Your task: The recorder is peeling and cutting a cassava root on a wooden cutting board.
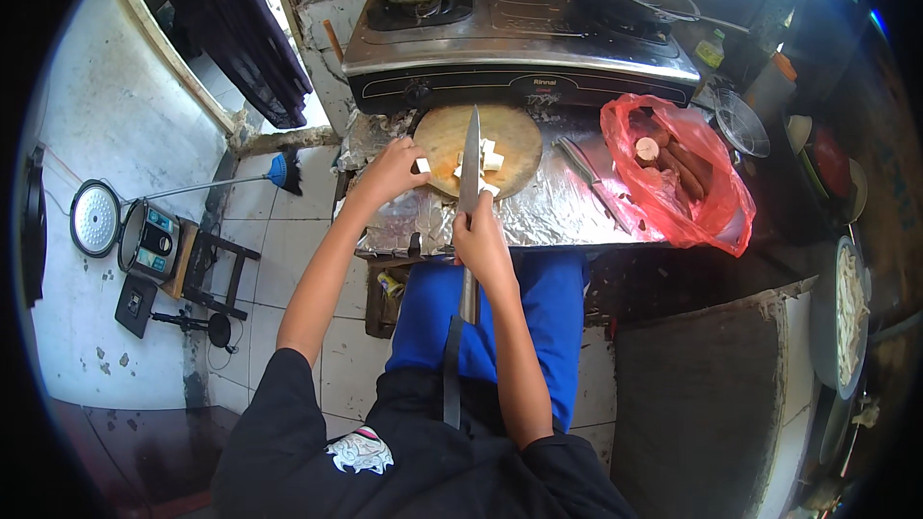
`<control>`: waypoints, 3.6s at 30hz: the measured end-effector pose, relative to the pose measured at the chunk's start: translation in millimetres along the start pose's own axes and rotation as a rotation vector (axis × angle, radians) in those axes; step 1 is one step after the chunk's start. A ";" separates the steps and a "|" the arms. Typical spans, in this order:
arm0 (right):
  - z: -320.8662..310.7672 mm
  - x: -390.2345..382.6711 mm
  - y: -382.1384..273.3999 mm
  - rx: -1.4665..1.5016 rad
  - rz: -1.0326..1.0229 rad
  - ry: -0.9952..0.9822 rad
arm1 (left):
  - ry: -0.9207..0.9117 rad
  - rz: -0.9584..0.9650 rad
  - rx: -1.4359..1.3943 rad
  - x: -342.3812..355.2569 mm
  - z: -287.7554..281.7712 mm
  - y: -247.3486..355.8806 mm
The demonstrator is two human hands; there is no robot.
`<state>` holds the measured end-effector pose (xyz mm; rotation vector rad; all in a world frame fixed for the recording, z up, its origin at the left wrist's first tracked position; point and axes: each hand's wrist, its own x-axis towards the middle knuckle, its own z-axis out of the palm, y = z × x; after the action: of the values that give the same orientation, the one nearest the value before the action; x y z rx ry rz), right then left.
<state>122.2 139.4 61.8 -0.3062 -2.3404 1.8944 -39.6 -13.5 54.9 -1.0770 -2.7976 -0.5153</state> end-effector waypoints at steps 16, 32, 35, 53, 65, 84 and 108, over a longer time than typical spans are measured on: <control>6.9 35.0 -0.2 -0.327 -0.076 -0.061 | -0.042 0.024 -0.394 -6.0 10.0 -7.2; 24.7 45.5 -0.6 -0.509 -0.165 -0.097 | 0.231 -0.060 -0.458 -14.7 25.8 7.4; 27.6 45.2 4.1 -0.536 -0.240 -0.078 | 0.283 -0.066 -0.514 -17.0 30.5 8.0; 36.6 68.6 -4.4 -0.670 -0.032 -0.241 | 0.255 -0.144 -0.668 -10.7 26.2 12.1; 29.7 52.7 14.5 -0.655 -0.303 -0.008 | 0.417 -0.119 -0.596 -22.0 42.9 11.7; 31.4 51.0 11.8 -0.622 -0.193 -0.077 | 0.448 -0.069 -0.574 -20.8 50.6 4.8; 38.3 48.5 9.3 -0.614 -0.273 0.004 | 0.450 -0.109 -0.518 -23.6 44.3 10.7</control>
<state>67.5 115.8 42.8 -0.0301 -2.7365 1.0273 -13.7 -5.7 11.3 -0.7429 -2.3796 -1.3579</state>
